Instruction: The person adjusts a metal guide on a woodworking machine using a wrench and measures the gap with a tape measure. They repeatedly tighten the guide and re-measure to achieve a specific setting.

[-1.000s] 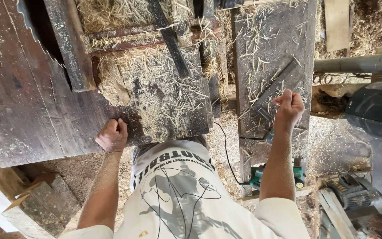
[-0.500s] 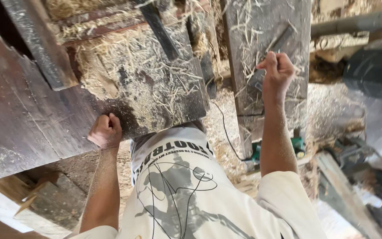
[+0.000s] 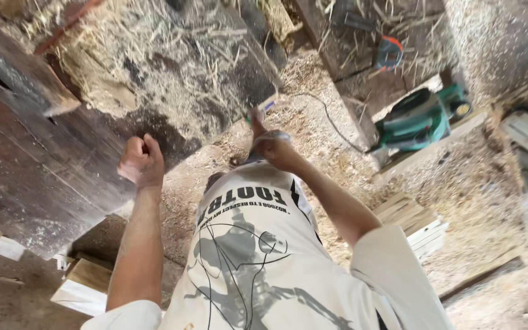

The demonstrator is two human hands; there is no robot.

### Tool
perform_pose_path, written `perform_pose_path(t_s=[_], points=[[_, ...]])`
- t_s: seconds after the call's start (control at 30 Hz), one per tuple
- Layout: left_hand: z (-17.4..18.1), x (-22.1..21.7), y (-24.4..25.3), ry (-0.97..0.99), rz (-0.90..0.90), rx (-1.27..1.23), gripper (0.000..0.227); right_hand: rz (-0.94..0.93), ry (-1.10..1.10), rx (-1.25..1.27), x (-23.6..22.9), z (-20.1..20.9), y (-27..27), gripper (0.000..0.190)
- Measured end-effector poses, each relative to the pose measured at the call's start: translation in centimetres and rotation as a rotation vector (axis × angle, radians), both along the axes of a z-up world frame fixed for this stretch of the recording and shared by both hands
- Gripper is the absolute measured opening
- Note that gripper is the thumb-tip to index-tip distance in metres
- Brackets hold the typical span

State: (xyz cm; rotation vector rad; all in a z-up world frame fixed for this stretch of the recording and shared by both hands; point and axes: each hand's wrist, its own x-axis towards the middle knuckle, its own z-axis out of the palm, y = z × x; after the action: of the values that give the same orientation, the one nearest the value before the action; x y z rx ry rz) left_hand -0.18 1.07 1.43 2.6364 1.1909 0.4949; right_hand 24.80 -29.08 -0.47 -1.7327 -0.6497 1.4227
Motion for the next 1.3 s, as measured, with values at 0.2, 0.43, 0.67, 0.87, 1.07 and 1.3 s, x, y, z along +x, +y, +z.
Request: perform_pose_path(t_s=[0.2,0.43,0.67,0.87,1.07,1.3], points=[[0.0,-1.0,0.4,-0.037,-0.114,-0.048,0.04,-0.195,-0.467,0.01,-10.0,-9.9,5.9,0.044],[2.0,-2.7,-1.9,-0.066,-0.188,-0.026,0.035,-0.411,-0.348,-0.28,-10.7,-19.6,15.0,0.035],[3.2,-4.2,-2.6,-0.017,-0.193,-0.189,0.023,-0.439,-0.317,-0.216,-10.8,-18.4,12.7,0.028],[3.9,-3.6,-3.4,-0.054,-0.154,-0.14,0.02,-0.547,-0.634,0.268,-12.5,-8.1,6.7,0.015],[3.8,-3.3,-3.1,-0.004,-0.09,-0.153,0.023,-0.525,-0.641,0.585,-7.5,3.5,-0.7,0.021],[7.3,4.3,-1.7,-0.247,-0.159,-0.421,0.026,-0.701,-0.277,-0.202,-4.3,6.9,-6.1,0.048]])
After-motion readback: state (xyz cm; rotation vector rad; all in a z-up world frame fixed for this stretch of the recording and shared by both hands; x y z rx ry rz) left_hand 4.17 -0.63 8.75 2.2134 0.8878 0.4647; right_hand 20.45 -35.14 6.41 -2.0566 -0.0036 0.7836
